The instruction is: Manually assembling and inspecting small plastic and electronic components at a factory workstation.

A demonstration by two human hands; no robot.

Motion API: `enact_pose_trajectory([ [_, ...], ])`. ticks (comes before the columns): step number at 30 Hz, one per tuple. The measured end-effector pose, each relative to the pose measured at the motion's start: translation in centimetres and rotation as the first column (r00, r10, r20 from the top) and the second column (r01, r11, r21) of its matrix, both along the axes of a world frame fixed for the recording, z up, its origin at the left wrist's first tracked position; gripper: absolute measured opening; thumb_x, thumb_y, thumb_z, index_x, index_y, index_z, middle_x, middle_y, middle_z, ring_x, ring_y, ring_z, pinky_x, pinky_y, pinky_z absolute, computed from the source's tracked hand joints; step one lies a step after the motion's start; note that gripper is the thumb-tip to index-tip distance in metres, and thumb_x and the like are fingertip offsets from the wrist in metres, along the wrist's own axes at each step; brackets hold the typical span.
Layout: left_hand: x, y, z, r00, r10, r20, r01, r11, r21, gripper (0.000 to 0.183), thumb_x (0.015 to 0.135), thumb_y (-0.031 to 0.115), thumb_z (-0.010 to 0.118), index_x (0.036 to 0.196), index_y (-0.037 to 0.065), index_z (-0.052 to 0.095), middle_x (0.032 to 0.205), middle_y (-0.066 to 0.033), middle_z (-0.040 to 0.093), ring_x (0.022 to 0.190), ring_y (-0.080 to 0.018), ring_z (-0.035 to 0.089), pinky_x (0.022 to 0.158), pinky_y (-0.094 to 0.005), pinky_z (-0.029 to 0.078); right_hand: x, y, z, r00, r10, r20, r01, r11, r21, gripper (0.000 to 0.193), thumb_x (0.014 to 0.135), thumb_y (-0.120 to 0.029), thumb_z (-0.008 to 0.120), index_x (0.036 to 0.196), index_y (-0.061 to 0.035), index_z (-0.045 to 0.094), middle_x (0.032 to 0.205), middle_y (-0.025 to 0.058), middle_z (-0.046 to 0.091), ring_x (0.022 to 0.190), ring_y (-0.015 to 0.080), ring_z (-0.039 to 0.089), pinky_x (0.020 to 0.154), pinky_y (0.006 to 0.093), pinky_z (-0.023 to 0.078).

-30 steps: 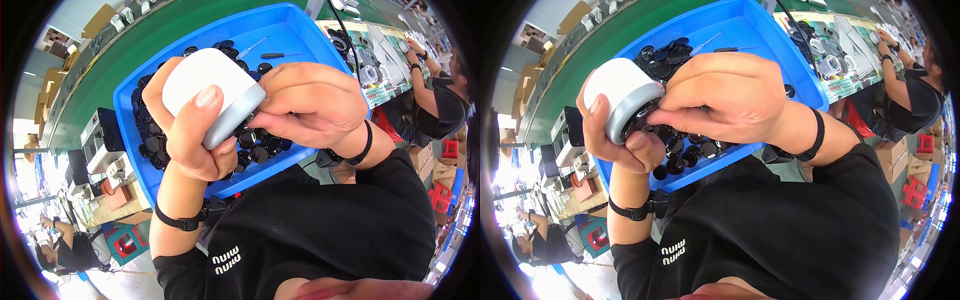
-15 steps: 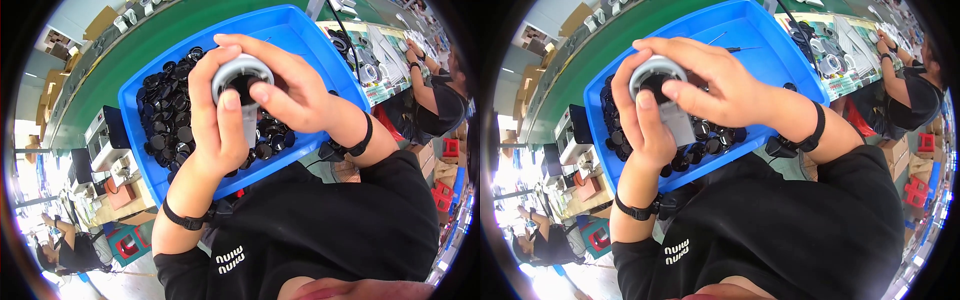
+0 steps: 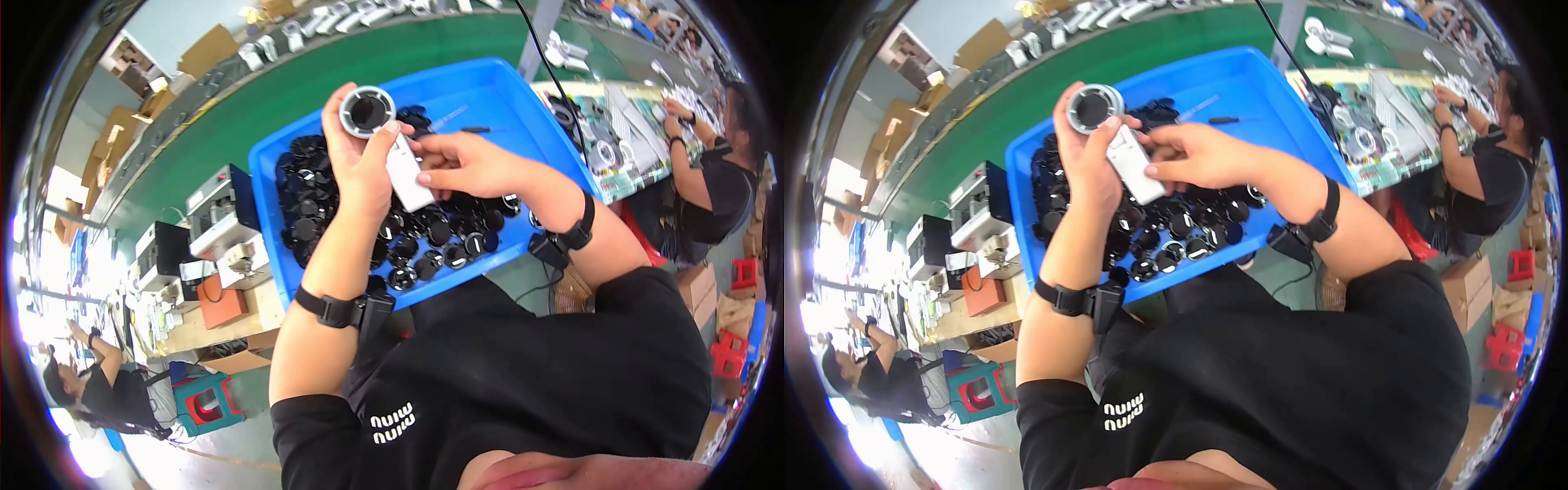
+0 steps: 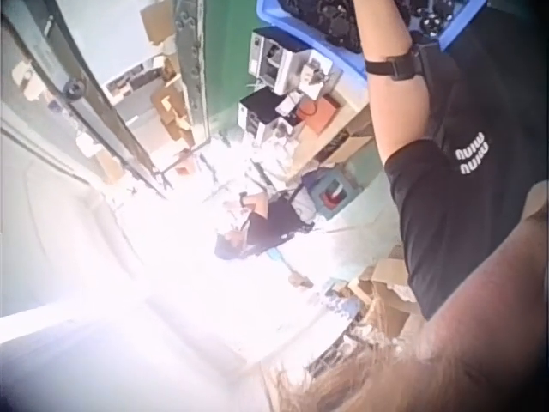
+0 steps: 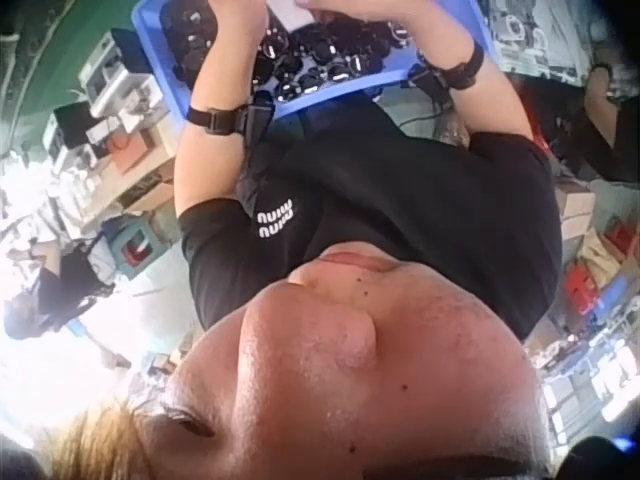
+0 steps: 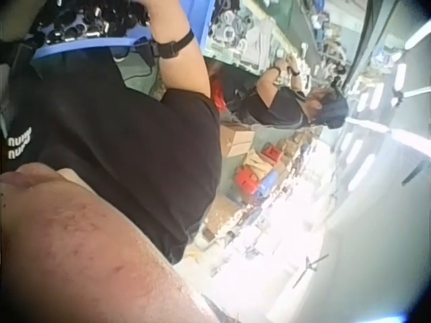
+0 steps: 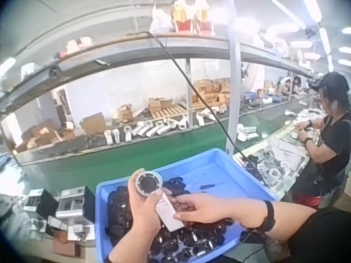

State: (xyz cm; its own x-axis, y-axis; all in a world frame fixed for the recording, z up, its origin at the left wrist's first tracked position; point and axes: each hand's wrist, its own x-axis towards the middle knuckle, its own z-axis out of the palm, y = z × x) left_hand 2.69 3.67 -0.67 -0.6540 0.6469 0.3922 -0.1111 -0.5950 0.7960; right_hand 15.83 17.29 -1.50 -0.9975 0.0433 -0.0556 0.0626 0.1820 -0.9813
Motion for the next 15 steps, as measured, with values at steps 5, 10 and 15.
enact_pose_trajectory([
  [5,-2.8,0.5,-1.4,0.987,0.070,0.147,-0.064,0.997,-0.045,0.051,0.093,0.000,0.065,0.137,0.010,0.042,0.107,-0.0114,0.064,0.079,-0.0273,0.073,0.067,-0.0388,0.062,-0.5,-1.3,0.6,0.999,-0.018,0.040,0.016,0.998,0.062,0.033,0.098,-0.017,0.071,0.124,0.0010,0.060,0.098,0.0059,0.072,0.076,0.0123,0.069,0.064,0.0268,0.054],
  [10,-3.6,0.9,-1.6,0.954,0.275,0.123,-0.248,0.948,-0.198,0.060,0.095,0.019,0.074,0.142,0.003,0.039,0.113,-0.0156,0.062,0.093,-0.0236,0.066,0.072,-0.0359,0.058,0.0,-1.8,2.5,0.974,-0.202,0.100,0.226,0.860,-0.458,0.030,0.096,-0.029,0.068,0.114,-0.0052,0.063,0.088,0.0043,0.066,0.065,0.0136,0.059,0.058,0.0276,0.046],
  [15,-4.4,0.5,-2.5,0.787,0.512,-0.345,-0.605,0.751,-0.264,0.072,0.087,0.024,0.076,0.144,-0.001,0.037,0.115,-0.0234,0.058,0.098,-0.0365,0.063,0.086,-0.0444,0.054,-7.2,3.4,5.6,0.921,-0.349,0.170,0.384,0.753,-0.534,0.030,0.097,-0.037,0.065,0.099,-0.0075,0.063,0.081,0.0047,0.062,0.065,0.0147,0.054,0.055,0.0304,0.042],
])
